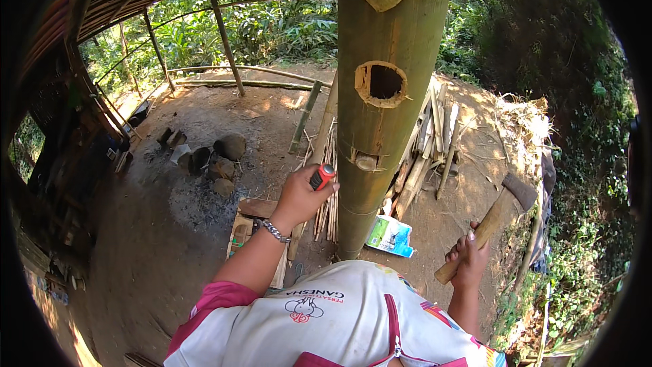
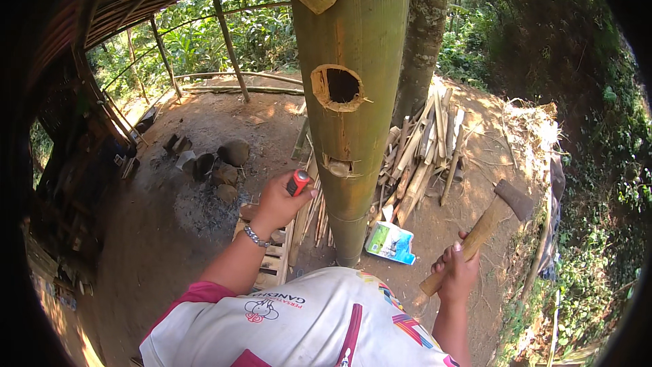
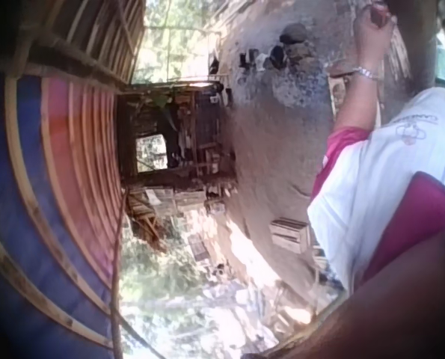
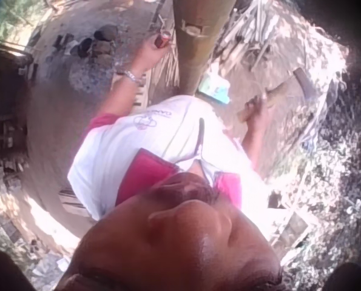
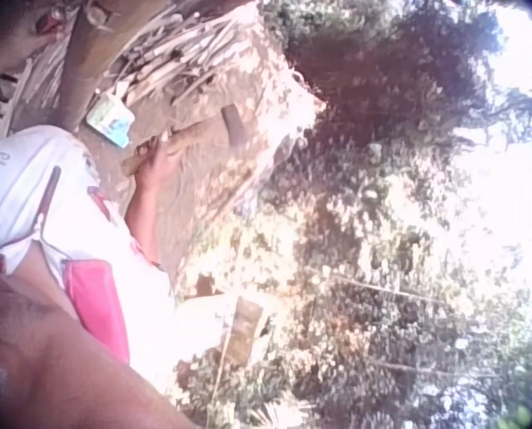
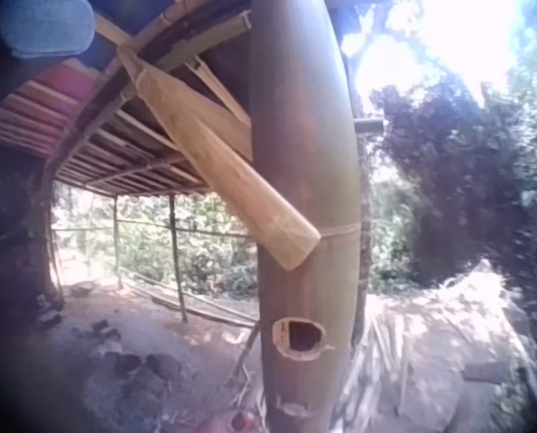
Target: The person uses a chisel and a small axe to carve a hole into a vertical bamboo pole. They repeatedly strike the chisel with the axe to remove material and then use a knife to refine the edges of the opening.
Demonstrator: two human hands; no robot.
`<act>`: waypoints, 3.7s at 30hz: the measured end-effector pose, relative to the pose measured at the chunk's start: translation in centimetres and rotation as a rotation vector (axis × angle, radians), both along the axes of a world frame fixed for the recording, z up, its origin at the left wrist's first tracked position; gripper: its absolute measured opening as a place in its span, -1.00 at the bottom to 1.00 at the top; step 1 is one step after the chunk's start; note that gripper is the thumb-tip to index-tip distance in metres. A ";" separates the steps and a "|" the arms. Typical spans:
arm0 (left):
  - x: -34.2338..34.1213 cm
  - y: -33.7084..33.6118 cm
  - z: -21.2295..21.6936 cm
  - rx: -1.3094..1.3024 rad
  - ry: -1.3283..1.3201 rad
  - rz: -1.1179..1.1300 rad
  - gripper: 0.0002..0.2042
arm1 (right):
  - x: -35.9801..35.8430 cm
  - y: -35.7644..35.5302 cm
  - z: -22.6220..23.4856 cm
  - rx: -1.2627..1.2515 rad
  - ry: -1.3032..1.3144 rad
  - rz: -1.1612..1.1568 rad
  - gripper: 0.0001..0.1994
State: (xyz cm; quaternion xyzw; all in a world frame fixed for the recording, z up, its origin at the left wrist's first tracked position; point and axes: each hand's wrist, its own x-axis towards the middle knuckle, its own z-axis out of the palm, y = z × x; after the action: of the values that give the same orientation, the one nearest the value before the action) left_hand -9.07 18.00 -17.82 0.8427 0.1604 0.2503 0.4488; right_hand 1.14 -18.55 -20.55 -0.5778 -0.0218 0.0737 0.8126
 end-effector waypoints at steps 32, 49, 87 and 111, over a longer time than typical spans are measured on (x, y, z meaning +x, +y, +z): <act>3.5 2.7 5.6 -0.374 -0.610 -0.245 -0.82 | -5.2 23.6 18.6 -0.338 -0.737 -0.126 -0.78; 1.2 3.3 3.9 -0.275 -0.535 -0.384 -0.86 | -3.7 24.6 20.1 -0.434 -0.563 -0.174 -0.80; -17.1 3.6 -13.2 -0.428 -0.025 0.590 -0.76 | -2.8 14.5 -10.9 -0.976 -0.016 1.191 -0.67; -45.6 9.8 -45.4 -0.908 0.746 1.092 -0.65 | -25.4 48.0 -51.1 -1.092 -0.114 2.160 -0.56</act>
State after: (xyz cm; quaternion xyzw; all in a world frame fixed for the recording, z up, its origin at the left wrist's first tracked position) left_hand -54.70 27.76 -63.18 0.4086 0.7757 0.0467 0.4787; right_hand -24.29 29.48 -71.68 -0.5309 -0.4947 0.6877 -0.0205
